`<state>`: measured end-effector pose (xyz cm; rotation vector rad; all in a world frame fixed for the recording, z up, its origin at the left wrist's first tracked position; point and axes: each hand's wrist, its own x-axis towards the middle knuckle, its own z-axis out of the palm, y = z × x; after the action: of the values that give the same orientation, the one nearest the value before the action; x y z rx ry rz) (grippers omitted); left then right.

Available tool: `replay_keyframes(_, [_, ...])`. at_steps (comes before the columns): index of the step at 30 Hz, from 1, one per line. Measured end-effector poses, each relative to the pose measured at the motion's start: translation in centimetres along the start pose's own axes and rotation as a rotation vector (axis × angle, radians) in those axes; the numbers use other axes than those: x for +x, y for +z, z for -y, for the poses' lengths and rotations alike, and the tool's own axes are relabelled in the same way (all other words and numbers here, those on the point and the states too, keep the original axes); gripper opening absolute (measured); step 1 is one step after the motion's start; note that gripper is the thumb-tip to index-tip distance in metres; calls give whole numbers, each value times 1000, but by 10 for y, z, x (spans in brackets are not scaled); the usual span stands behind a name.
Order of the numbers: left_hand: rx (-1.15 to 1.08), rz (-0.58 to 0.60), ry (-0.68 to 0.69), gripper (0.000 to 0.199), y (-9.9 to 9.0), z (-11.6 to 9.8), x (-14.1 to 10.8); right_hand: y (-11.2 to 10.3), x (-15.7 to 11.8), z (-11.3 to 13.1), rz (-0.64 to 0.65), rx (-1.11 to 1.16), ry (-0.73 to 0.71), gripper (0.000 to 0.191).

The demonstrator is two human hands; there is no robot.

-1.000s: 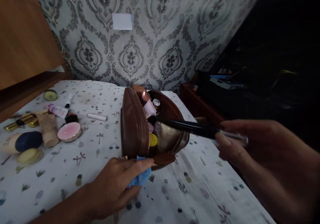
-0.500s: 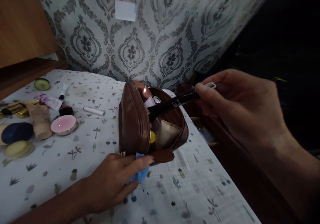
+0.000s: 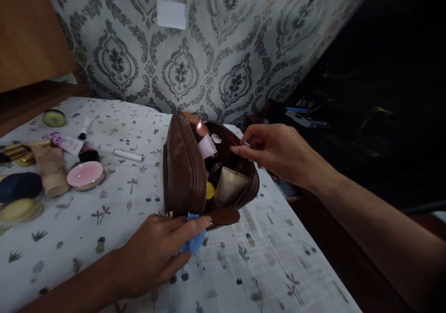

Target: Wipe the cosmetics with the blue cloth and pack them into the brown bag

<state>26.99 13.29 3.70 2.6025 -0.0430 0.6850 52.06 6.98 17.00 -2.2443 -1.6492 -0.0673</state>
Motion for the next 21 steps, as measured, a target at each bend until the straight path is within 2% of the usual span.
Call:
replay_keyframes(5, [6, 1, 4, 51, 0, 0, 0, 3, 2, 8, 63, -176, 39, 25])
replay_keyframes(13, [44, -11, -8, 54, 1, -2, -2, 5, -1, 14, 144, -308, 37, 20])
replay_keyframes(18, [65, -44, -12, 58, 4, -2, -2, -3, -3, 5, 196, -155, -28, 24])
replay_keyframes(21, [53, -55, -2, 60, 5, -2, -2, -3, -3, 0, 145, -86, -35, 18])
